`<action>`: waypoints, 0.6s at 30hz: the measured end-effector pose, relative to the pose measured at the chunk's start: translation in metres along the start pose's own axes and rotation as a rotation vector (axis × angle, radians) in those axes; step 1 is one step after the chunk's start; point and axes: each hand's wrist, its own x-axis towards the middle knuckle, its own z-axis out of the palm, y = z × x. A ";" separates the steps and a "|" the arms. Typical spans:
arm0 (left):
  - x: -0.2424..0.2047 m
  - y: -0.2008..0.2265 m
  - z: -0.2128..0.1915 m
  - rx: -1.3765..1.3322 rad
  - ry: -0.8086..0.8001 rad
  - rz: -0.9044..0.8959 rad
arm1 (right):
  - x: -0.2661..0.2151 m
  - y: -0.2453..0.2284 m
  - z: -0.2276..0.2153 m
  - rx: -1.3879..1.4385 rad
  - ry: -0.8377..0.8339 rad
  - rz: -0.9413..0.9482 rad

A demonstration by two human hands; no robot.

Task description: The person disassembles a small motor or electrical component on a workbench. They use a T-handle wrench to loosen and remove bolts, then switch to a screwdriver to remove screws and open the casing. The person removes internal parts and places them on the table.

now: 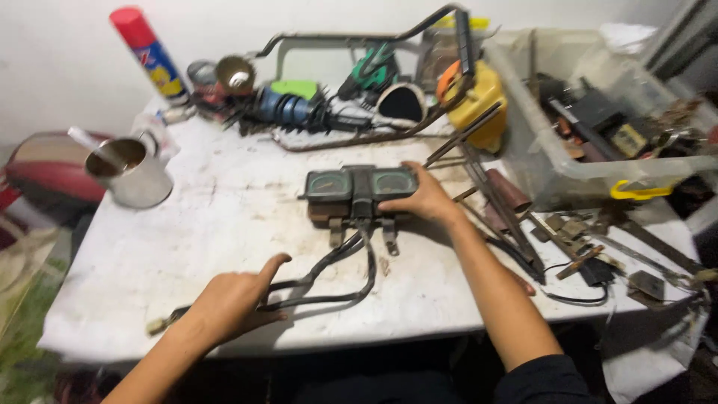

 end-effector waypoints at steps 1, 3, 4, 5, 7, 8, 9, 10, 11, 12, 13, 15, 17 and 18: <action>0.017 -0.023 0.015 0.011 0.013 0.018 | 0.004 -0.005 -0.003 -0.002 0.025 -0.002; 0.046 -0.062 0.057 0.170 0.193 0.164 | 0.001 -0.004 -0.004 -0.051 -0.027 -0.013; 0.042 -0.053 0.036 0.167 0.189 0.173 | 0.009 0.004 -0.003 -0.053 -0.024 -0.003; 0.039 -0.045 0.015 0.136 0.173 0.146 | 0.017 0.012 -0.001 0.002 0.018 -0.073; 0.041 -0.040 -0.011 0.108 0.163 0.108 | 0.033 0.015 0.002 0.059 0.054 -0.156; 0.045 -0.044 -0.014 0.103 0.190 0.075 | 0.040 0.011 0.004 0.086 0.058 -0.152; 0.049 -0.048 -0.016 0.098 0.217 0.042 | 0.047 0.007 0.007 0.113 0.061 -0.149; 0.054 -0.052 -0.017 0.095 0.218 0.029 | 0.050 0.005 0.009 0.113 0.050 -0.156; 0.058 -0.056 -0.017 0.107 0.216 0.008 | 0.054 0.004 0.011 0.142 0.060 -0.160; 0.063 -0.060 -0.016 0.119 0.213 -0.007 | 0.056 0.004 0.012 0.170 0.074 -0.160; 0.067 -0.063 -0.001 0.117 0.212 -0.015 | 0.053 0.007 0.015 0.171 0.067 -0.163; 0.080 -0.065 0.027 0.340 0.251 -0.038 | 0.049 0.014 0.014 0.269 0.023 -0.150; 0.098 -0.049 0.053 0.343 0.317 -0.047 | 0.058 0.038 0.016 0.323 0.009 -0.133; 0.106 -0.039 0.068 0.345 0.379 -0.052 | 0.061 0.052 0.017 0.375 -0.002 -0.110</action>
